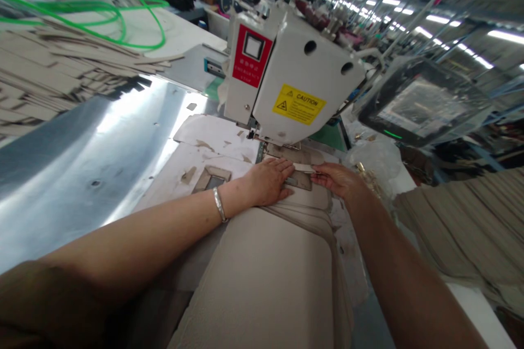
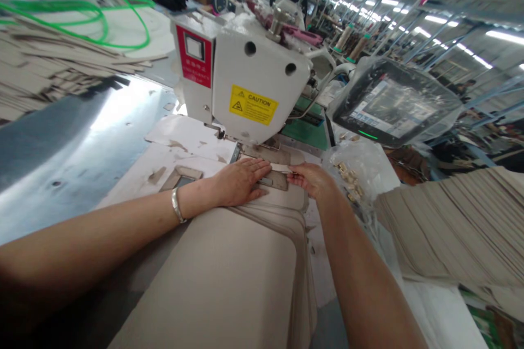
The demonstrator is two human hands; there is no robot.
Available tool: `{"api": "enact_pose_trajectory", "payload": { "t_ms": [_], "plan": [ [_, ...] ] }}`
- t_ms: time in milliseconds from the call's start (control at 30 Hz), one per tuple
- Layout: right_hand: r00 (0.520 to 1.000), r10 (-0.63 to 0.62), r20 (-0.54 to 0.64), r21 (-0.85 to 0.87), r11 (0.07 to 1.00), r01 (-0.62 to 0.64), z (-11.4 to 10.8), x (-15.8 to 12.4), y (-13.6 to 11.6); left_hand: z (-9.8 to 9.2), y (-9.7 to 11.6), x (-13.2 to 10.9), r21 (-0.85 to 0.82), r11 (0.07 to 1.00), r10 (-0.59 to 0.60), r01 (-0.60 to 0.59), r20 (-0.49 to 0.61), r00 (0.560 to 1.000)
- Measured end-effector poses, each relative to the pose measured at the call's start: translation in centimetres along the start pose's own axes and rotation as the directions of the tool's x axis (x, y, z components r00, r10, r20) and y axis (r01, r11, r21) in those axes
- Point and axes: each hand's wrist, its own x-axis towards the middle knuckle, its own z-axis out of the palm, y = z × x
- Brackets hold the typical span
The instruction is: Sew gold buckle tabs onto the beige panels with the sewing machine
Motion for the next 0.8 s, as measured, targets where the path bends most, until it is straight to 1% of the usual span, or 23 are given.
{"api": "enact_pose_trajectory", "payload": {
  "t_ms": [100,233,300,367,433,467,533,600,700,800],
  "plan": [
    [0.999,0.011,-0.037,-0.004,1.0,-0.011,0.1,0.1,0.2,-0.2,0.1,0.0,-0.009,1.0,-0.003,0.003,0.024,1.0],
    [0.998,-0.002,-0.064,-0.057,0.998,-0.002,0.5,0.0,0.3,-0.4,0.3,0.0,-0.011,1.0,-0.022,0.023,0.047,0.999],
    [0.995,-0.023,-0.099,-0.144,0.99,0.008,0.8,-0.1,0.4,-0.4,0.3,0.0,-0.012,1.0,-0.025,0.026,0.038,0.999],
    [0.989,-0.06,-0.135,-0.288,0.957,0.018,1.0,-0.1,0.5,-0.5,0.3,-0.1,-0.01,1.0,-0.02,0.02,0.03,0.999],
    [0.986,-0.084,-0.142,-0.413,0.911,0.018,1.0,-0.1,0.5,-0.6,0.4,-0.1,0.001,1.0,-0.019,0.019,0.032,0.999],
    [0.988,-0.081,-0.128,-0.447,0.894,0.015,0.9,-0.2,0.5,-0.7,0.5,0.0,0.009,1.0,-0.018,0.018,0.036,0.999],
    [0.995,-0.057,-0.082,-0.463,0.886,0.013,0.7,-0.2,0.5,-0.9,0.9,0.5,0.024,1.0,-0.002,0.001,0.042,0.999],
    [0.999,-0.02,-0.048,-0.449,0.893,-0.003,0.5,-0.2,0.5,-0.9,1.5,1.3,0.034,0.999,0.041,-0.042,0.046,0.998],
    [0.999,0.009,-0.033,-0.419,0.908,-0.022,0.5,-0.2,0.5,-0.5,2.7,2.9,0.048,0.994,0.095,-0.097,0.038,0.995],
    [1.0,-0.011,-0.028,-0.38,0.925,0.0,0.6,-0.3,0.7,0.2,3.7,3.8,0.068,0.994,0.085,-0.085,-0.002,0.996]
  ]
}}
